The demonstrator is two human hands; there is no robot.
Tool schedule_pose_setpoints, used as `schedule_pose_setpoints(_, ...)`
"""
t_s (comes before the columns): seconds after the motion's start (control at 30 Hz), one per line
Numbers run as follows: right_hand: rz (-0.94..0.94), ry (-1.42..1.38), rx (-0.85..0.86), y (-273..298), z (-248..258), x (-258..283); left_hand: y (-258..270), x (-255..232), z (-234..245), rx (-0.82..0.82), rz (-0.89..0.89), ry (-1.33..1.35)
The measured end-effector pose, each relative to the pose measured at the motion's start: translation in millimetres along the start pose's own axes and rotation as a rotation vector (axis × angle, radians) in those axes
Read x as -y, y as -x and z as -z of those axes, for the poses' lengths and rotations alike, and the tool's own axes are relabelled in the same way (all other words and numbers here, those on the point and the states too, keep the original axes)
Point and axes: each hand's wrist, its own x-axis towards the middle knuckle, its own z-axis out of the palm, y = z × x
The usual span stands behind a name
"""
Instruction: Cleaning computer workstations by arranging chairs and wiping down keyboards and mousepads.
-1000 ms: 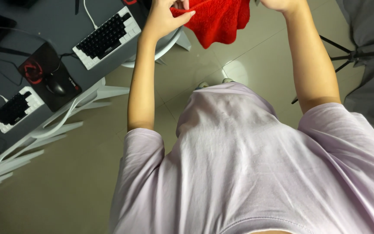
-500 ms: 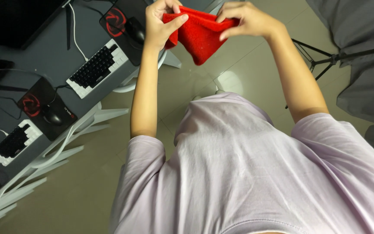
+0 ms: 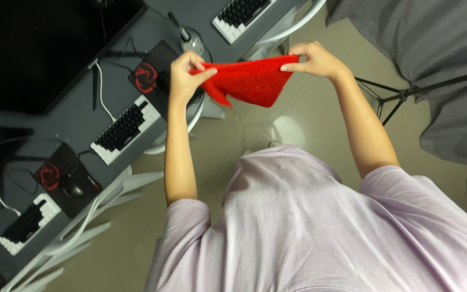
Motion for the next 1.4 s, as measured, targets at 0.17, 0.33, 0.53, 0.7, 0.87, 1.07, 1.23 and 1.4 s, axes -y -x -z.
schedule_pose_setpoints(0.17,0.014,-0.084,-0.107,13.6,16.7,7.2,6.6,25.0,0.9,0.055,0.071,-0.085)
schedule_pose_setpoints(0.33,0.002,-0.049,-0.194,21.7,25.8,26.1,1.6,-7.7,-11.9,0.089,0.102,-0.194)
schedule_pose_setpoints(0.53,-0.054,-0.141,-0.250,29.3,26.1,38.5,-4.5,-23.2,-21.5,0.241,0.318,-0.493)
schedule_pose_setpoints(0.7,-0.102,0.042,-0.172,33.3,25.5,40.0,-0.6,-16.8,-25.2,0.217,0.304,-0.581)
schedule_pose_setpoints(0.87,-0.070,-0.140,-0.127,29.9,11.7,18.8,8.9,3.9,-27.2,0.130,0.270,-0.315)
schedule_pose_setpoints(1.07,-0.292,-0.405,-0.366,-10.1,-47.9,36.5,15.6,54.4,-57.8,-0.113,0.466,0.126)
schedule_pose_setpoints(1.23,0.131,-0.217,-0.424,-26.4,-87.8,81.1,13.7,27.5,-104.5,-0.167,0.426,0.092)
schedule_pose_setpoints(1.4,0.094,-0.474,-0.206,-21.9,-85.8,109.3,19.3,5.3,-107.5,-0.161,0.315,0.115)
